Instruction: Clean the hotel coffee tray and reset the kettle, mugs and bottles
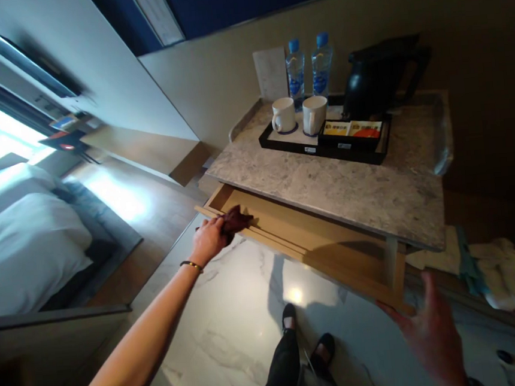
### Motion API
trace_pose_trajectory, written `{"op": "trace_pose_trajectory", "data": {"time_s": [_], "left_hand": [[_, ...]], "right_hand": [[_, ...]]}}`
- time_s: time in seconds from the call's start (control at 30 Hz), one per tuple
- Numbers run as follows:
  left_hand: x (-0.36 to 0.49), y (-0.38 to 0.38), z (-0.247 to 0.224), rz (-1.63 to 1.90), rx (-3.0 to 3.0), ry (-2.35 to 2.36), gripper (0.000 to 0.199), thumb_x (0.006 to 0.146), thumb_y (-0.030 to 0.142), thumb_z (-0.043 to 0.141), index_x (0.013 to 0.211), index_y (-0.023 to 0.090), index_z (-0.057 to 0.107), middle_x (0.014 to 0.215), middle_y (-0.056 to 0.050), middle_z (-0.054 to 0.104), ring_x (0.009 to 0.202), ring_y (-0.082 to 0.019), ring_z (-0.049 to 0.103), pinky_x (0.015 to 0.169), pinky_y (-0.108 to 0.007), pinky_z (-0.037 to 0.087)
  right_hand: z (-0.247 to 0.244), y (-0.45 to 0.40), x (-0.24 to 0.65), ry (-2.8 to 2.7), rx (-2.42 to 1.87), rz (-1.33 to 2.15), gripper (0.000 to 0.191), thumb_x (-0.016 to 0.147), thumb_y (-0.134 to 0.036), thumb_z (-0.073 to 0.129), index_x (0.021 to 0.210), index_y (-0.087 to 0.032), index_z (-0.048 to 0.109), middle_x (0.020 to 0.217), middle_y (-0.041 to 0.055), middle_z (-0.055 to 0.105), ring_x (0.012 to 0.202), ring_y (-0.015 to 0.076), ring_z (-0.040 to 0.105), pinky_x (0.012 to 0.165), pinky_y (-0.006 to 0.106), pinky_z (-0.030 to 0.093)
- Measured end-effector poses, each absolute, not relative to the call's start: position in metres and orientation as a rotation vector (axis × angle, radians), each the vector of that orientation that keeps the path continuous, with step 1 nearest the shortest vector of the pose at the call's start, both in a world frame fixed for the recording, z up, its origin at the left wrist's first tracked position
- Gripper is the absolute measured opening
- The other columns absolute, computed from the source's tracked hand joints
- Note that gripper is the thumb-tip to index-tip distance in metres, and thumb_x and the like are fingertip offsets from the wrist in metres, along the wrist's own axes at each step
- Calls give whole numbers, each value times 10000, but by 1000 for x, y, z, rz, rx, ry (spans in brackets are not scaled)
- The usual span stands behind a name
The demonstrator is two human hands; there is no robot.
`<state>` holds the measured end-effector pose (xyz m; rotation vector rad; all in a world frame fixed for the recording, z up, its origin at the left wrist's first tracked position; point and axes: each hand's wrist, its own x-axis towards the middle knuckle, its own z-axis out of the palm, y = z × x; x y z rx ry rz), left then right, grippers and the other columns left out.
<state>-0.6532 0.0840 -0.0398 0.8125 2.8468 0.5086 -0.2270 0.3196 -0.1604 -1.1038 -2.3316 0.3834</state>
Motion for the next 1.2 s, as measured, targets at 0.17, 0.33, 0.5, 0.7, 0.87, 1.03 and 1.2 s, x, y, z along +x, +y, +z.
{"op": "trace_pose_trajectory", "data": {"time_s": [0.17,0.33,0.5,0.7,0.87,1.03,1.2], "left_hand": [[-666,20,-53,1019,104,2695,400,720,202,517,1086,116,655,820,-89,718,828,-263,679,749,-361,536],[-623,-15,-87,1449,-132,2226,466,612,182,512,1043,113,674,725,-51,725,648,-207,675,584,-286,525],[-600,-15,-117,1602,-254,1952,401,567,197,507,939,136,642,716,-37,710,642,-195,657,576,-279,512],[-603,22,-125,999,478,2300,458,634,140,523,1088,163,582,957,-49,717,891,-209,674,789,-311,530],[-631,131,-157,267,1338,2341,662,710,176,602,1356,171,460,1440,-144,499,1060,-267,650,870,-341,533],[-664,222,-205,62,1573,2301,671,770,125,575,1419,103,406,1491,-231,393,1065,-324,615,805,-420,545],[-672,188,-226,-7,1777,2231,493,874,128,436,1364,115,490,1473,-198,421,1067,-298,591,815,-418,542]], "right_hand": [[-129,359,-264,-2269,-1021,82,1084,787,-699,611,1515,8,229,1497,314,298,1390,464,304,1157,535,291],[-112,391,-291,-2249,-990,-119,1036,801,-699,598,1480,28,309,1518,321,248,1394,499,257,1147,568,263],[-109,413,-303,-2256,-1004,-242,1001,781,-684,634,1484,-30,350,1479,298,348,1349,494,345,1073,598,339],[-120,381,-315,-2266,-937,-269,858,822,-532,675,1486,-81,370,1487,262,367,1383,463,314,1115,628,278],[-172,311,-366,-2689,-335,88,537,976,-299,433,1493,-203,325,1447,91,488,1303,234,498,1074,416,451],[-243,308,-464,-2881,-623,251,471,937,-168,333,1378,-115,489,1401,116,532,1258,217,539,1039,378,495],[-282,309,-523,-2807,-832,228,511,874,-131,397,1365,-39,504,1363,180,524,1269,297,497,1093,429,426]]}}
